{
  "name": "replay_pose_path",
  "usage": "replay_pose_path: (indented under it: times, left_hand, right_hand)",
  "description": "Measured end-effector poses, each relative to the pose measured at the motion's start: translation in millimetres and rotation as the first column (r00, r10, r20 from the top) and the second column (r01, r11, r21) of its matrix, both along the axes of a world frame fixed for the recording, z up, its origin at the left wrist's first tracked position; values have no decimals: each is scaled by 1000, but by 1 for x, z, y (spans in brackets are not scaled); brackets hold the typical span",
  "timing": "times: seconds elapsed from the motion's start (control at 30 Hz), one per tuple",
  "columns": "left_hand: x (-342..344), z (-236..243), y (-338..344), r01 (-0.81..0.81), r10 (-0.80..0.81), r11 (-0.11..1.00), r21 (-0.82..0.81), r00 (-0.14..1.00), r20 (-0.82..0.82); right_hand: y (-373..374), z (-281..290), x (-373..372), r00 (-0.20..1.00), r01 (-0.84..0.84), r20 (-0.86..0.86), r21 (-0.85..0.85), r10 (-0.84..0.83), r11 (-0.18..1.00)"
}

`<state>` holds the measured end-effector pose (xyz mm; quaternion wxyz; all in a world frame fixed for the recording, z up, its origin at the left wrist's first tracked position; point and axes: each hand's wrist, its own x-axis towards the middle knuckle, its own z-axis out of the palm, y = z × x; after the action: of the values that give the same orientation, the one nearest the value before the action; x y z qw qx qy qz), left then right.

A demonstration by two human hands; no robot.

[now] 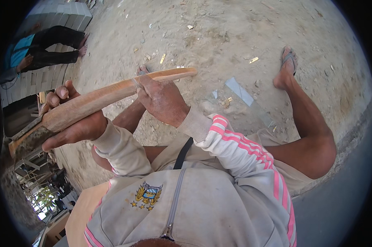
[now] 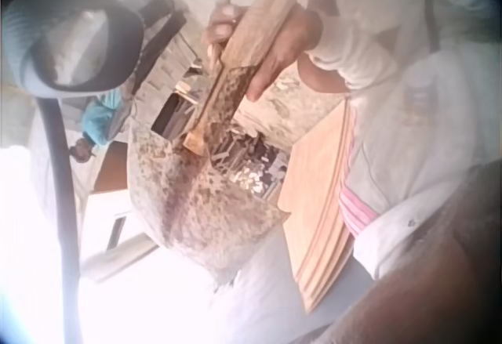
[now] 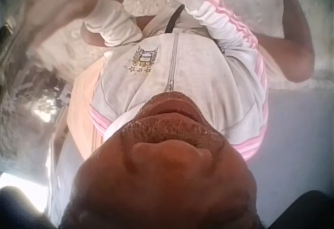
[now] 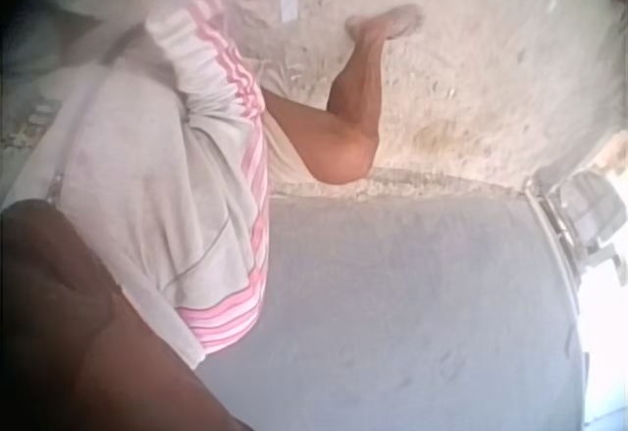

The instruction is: The person holds a wooden tool handle and uses a small metal blade to scrape and sharpen the wood surface. They rotate the handle to work on different sides, removing wood shavings with the blade.

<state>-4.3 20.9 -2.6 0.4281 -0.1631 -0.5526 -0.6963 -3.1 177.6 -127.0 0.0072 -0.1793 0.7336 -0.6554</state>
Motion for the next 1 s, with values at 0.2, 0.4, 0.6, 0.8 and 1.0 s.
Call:
replay_pose_path:
  times: [0.2,0.4,0.6,0.8,1.0]
  left_hand:
    - [-3,0,3,-22,22,999,-39,1000,-13]
    - [-1,-1,1,-56,55,998,-18,998,-30]
    - [0,-2,10,-114,113,992,-57,993,-27]
    - [1,-2,0,5,-13,995,-102,996,-83]
    - [-3,-5,16,-188,182,978,-90,980,-78]
  right_hand:
    - [5,-36,-6,983,24,181,22,-28,999]
    - [2,11,5,998,-12,56,-91,17,996]
    - [7,9,1,995,-16,92,-91,24,996]
    - [7,8,1,1000,-24,2,-49,24,999]
    - [7,42,19,995,-17,-94,-70,10,997]
